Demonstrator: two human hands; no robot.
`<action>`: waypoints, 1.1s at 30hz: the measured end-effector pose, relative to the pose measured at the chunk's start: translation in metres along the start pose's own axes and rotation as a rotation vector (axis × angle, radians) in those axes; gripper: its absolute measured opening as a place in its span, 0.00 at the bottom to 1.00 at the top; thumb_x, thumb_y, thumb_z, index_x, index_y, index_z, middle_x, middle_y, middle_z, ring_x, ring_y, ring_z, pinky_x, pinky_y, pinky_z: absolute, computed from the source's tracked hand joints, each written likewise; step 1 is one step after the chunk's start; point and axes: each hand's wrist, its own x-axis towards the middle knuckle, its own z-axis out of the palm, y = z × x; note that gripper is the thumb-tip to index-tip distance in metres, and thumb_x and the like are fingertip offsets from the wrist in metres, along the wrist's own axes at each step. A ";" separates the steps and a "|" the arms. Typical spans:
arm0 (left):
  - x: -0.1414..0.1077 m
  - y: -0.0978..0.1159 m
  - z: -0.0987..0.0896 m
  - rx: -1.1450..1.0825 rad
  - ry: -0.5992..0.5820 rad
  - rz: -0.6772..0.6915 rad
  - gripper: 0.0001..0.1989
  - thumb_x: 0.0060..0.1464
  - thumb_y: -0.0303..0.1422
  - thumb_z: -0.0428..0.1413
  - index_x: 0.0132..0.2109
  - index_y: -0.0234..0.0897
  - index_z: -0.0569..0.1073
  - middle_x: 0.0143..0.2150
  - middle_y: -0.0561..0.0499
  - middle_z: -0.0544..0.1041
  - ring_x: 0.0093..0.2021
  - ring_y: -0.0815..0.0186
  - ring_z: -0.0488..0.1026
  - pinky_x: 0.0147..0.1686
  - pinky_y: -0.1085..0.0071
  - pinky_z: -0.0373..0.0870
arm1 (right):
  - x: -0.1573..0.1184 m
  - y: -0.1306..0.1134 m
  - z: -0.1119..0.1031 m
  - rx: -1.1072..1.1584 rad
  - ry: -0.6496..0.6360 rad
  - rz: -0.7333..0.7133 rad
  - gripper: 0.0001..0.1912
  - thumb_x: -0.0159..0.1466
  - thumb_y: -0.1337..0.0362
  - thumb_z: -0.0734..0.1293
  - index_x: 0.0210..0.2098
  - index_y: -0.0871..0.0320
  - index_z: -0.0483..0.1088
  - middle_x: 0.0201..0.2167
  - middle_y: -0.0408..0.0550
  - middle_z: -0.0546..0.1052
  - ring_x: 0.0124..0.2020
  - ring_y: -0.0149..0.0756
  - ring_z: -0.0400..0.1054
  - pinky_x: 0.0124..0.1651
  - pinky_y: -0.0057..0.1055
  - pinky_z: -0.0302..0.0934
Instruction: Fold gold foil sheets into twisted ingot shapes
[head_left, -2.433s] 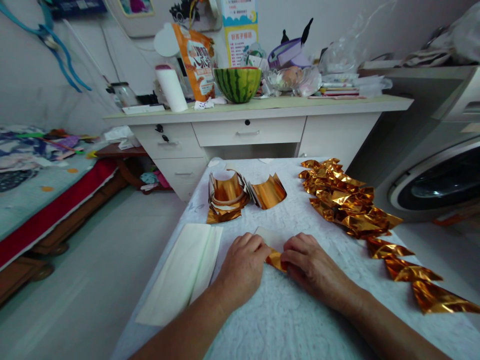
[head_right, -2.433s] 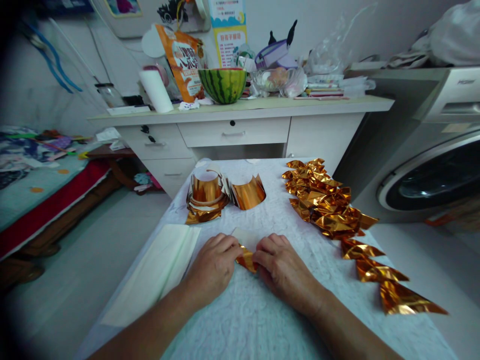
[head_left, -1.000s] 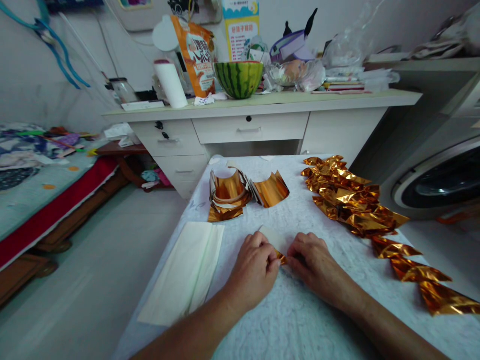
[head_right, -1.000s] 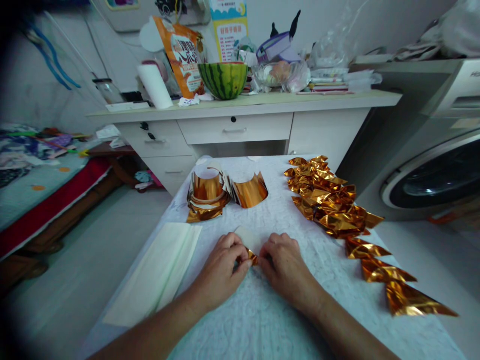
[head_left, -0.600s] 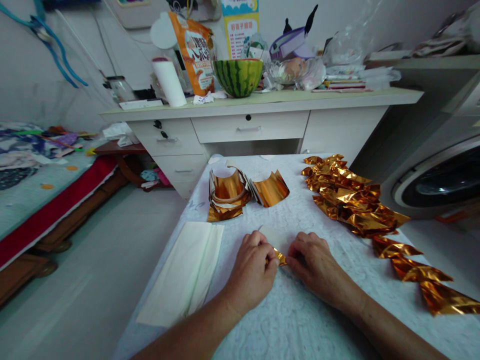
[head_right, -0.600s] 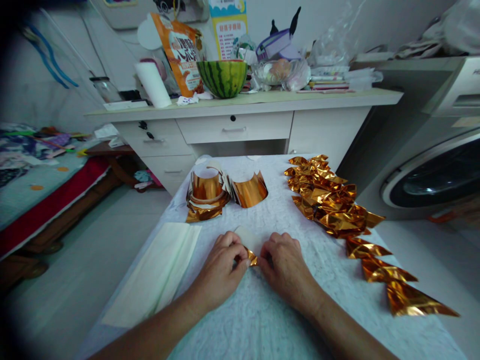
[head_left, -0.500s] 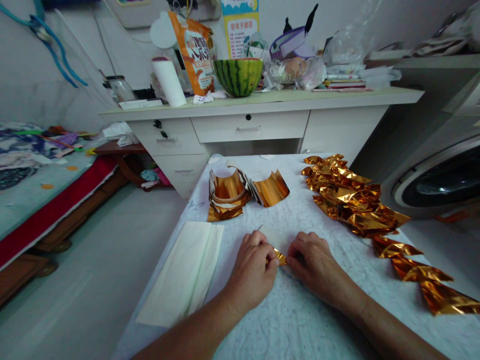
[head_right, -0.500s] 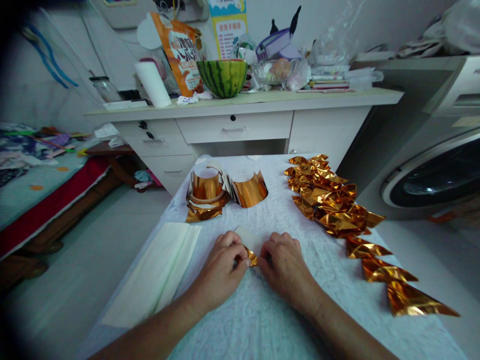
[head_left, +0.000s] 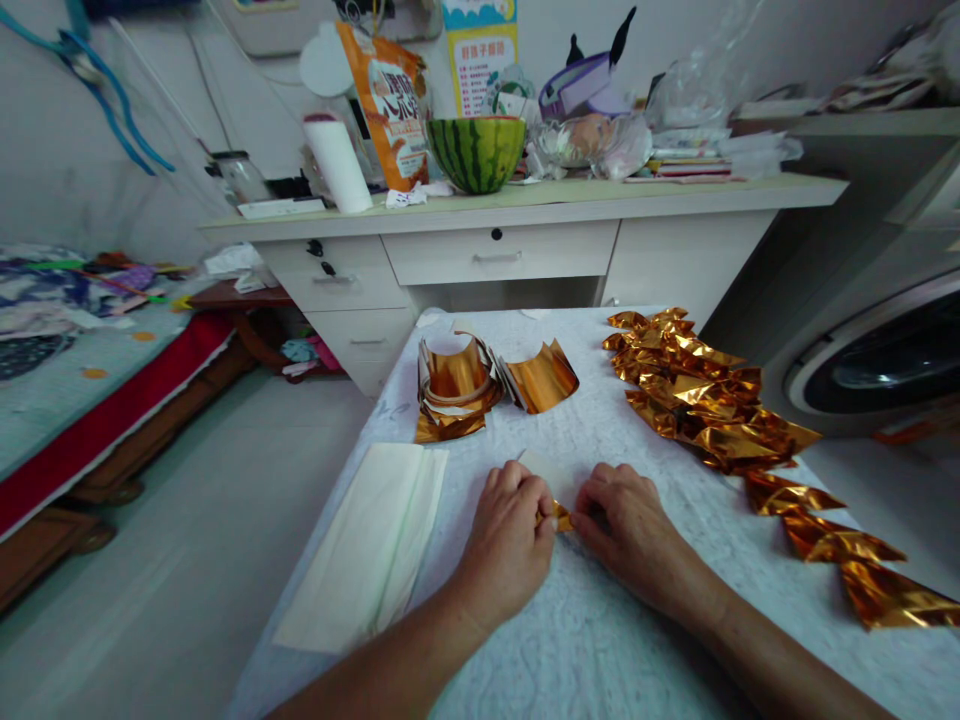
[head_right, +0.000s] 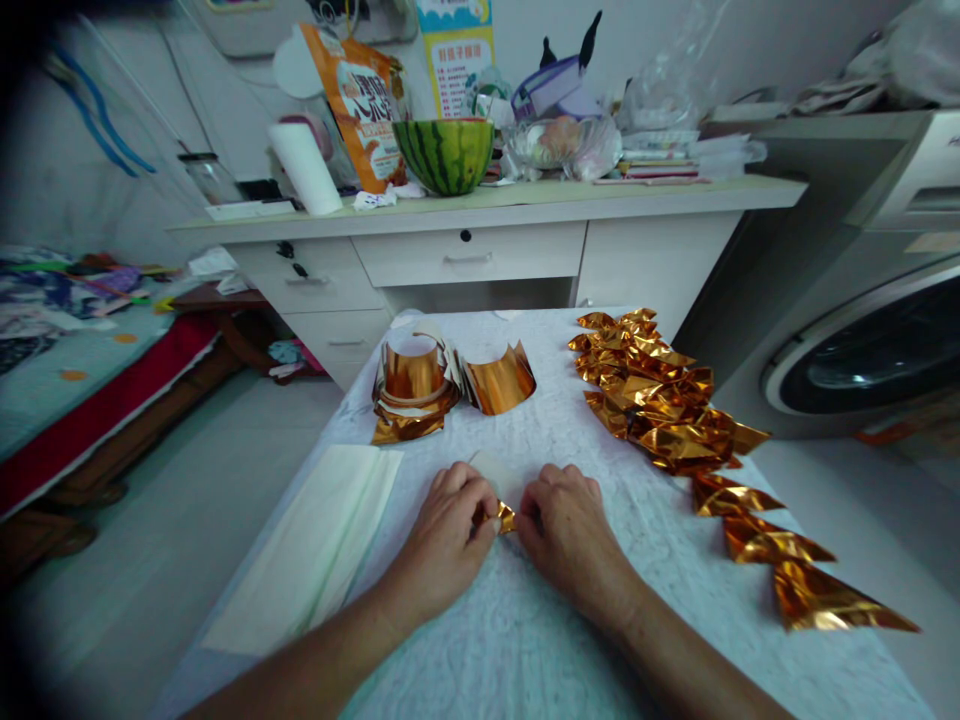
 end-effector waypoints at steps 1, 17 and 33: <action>0.000 0.000 0.000 -0.002 -0.003 -0.001 0.09 0.52 0.20 0.51 0.33 0.39 0.66 0.40 0.50 0.66 0.43 0.60 0.63 0.45 0.61 0.63 | 0.000 0.000 0.000 -0.004 -0.001 -0.003 0.09 0.62 0.67 0.64 0.27 0.57 0.71 0.31 0.48 0.72 0.36 0.40 0.62 0.39 0.36 0.50; 0.002 0.001 -0.002 0.000 -0.034 -0.007 0.07 0.53 0.21 0.53 0.34 0.38 0.66 0.40 0.49 0.66 0.45 0.59 0.63 0.46 0.60 0.62 | 0.000 -0.003 -0.002 -0.045 -0.032 0.019 0.09 0.63 0.67 0.62 0.27 0.58 0.71 0.32 0.49 0.72 0.37 0.42 0.61 0.39 0.36 0.50; -0.001 0.000 -0.004 -0.014 -0.051 0.015 0.06 0.53 0.24 0.55 0.34 0.39 0.66 0.40 0.50 0.66 0.45 0.59 0.63 0.46 0.61 0.62 | 0.000 -0.005 0.002 -0.066 -0.021 0.042 0.09 0.62 0.69 0.62 0.26 0.57 0.70 0.32 0.50 0.71 0.37 0.42 0.61 0.38 0.37 0.51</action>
